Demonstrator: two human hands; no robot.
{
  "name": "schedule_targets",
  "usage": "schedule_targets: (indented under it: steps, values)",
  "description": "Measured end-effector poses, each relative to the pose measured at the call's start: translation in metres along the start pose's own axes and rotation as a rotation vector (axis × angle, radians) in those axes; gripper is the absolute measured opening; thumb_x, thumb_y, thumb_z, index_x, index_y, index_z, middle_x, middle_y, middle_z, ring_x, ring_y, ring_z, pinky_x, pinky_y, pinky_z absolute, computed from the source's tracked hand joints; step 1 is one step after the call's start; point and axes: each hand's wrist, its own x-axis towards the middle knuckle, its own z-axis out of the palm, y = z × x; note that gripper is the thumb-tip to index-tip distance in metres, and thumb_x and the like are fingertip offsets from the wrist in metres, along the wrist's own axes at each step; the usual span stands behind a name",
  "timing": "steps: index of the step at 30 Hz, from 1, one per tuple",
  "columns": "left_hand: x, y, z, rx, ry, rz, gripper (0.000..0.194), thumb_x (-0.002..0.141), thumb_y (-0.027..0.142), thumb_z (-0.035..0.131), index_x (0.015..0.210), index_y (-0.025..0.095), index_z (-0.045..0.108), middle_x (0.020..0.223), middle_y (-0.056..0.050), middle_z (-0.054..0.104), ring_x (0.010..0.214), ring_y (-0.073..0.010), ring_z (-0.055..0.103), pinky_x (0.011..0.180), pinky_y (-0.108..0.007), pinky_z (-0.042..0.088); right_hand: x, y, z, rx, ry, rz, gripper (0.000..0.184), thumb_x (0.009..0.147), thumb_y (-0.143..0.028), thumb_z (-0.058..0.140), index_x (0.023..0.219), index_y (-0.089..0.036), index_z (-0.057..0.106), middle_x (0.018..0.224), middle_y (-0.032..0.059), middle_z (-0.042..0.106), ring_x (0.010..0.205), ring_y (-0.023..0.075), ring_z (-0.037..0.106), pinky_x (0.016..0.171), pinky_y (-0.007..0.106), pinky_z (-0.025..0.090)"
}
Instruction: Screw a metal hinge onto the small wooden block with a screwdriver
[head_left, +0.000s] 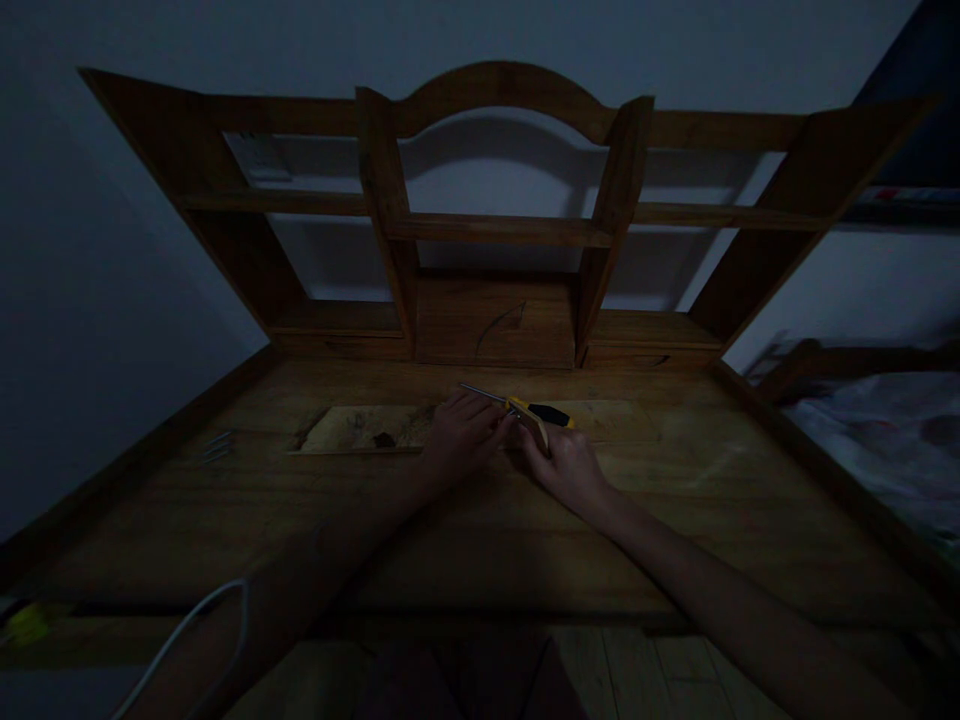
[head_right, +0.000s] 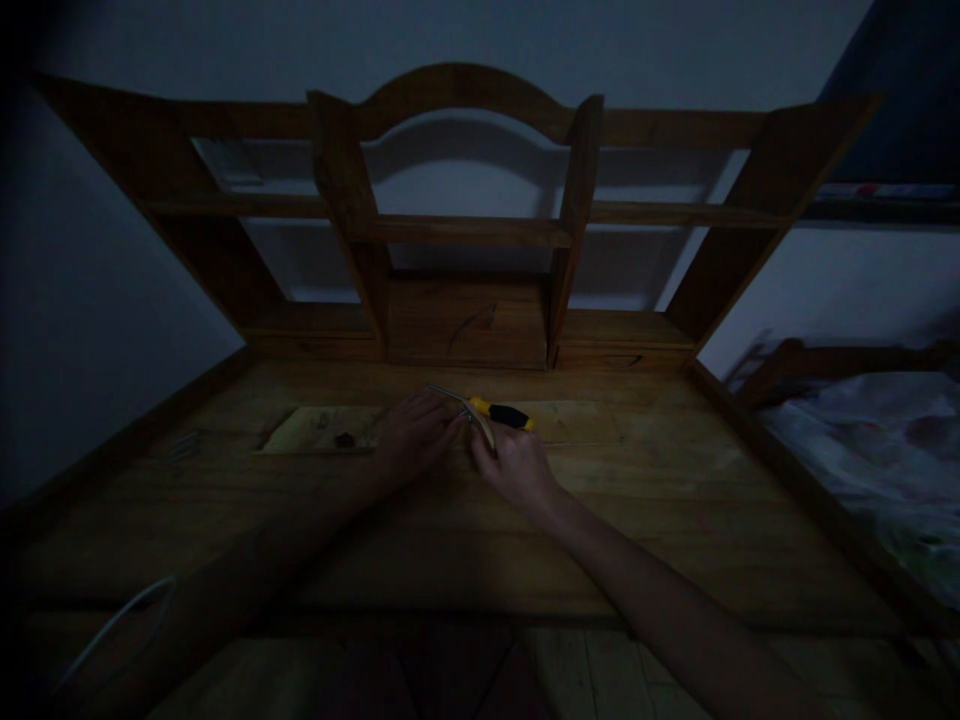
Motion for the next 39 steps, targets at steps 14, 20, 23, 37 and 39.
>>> schedule_targets:
  steps: [14, 20, 23, 37, 39]
  values:
    - [-0.0003, 0.0005, -0.0004, -0.028, 0.02, -0.023, 0.017, 0.099, 0.028, 0.052, 0.091, 0.019, 0.064, 0.085, -0.005, 0.069, 0.084, -0.019, 0.063, 0.078, -0.034, 0.048, -0.0003, -0.0005, 0.0, -0.005, 0.002, 0.007, 0.022, 0.098, -0.029, 0.049, 0.101, -0.02, 0.069, 0.081, 0.004, 0.074, 0.065, 0.0174, 0.069, 0.06, 0.027, 0.046]
    - [-0.0009, 0.0008, -0.0031, -0.044, -0.017, -0.032, 0.021, 0.099, 0.032, 0.052, 0.086, 0.019, 0.062, 0.084, -0.005, 0.068, 0.083, -0.0194, 0.062, 0.078, -0.035, 0.048, -0.0005, -0.0017, -0.0015, 0.001, -0.004, 0.011, 0.022, 0.097, -0.03, 0.05, 0.097, -0.019, 0.069, 0.076, 0.0037, 0.073, 0.062, 0.0169, 0.068, 0.059, 0.027, 0.046]
    - [-0.0008, 0.0025, -0.0026, -0.049, -0.021, -0.06, 0.019, 0.097, 0.036, 0.056, 0.095, 0.018, 0.062, 0.089, -0.006, 0.068, 0.086, -0.0207, 0.062, 0.08, -0.036, 0.048, 0.0002, -0.0019, -0.0025, 0.002, -0.001, 0.021, 0.023, 0.098, -0.03, 0.048, 0.099, -0.019, 0.069, 0.082, 0.0048, 0.075, 0.066, 0.0175, 0.069, 0.06, 0.027, 0.047]
    - [-0.0014, 0.0016, -0.0007, -0.045, -0.081, -0.076, 0.02, 0.101, 0.033, 0.049, 0.098, 0.017, 0.06, 0.092, -0.006, 0.067, 0.088, -0.0211, 0.062, 0.082, -0.036, 0.048, 0.0016, -0.0008, -0.0059, 0.015, -0.016, 0.015, 0.026, 0.099, -0.027, 0.046, 0.105, -0.018, 0.069, 0.086, 0.0055, 0.075, 0.072, 0.0186, 0.071, 0.064, 0.027, 0.048]
    - [-0.0018, 0.0015, 0.0001, -0.035, -0.082, -0.049, 0.018, 0.101, 0.029, 0.047, 0.1, 0.017, 0.061, 0.094, -0.006, 0.068, 0.092, -0.0214, 0.062, 0.087, -0.038, 0.048, 0.0016, -0.0009, -0.0063, 0.014, -0.016, 0.011, 0.025, 0.098, -0.027, 0.046, 0.105, -0.018, 0.069, 0.086, 0.0053, 0.075, 0.072, 0.0181, 0.071, 0.064, 0.027, 0.048]
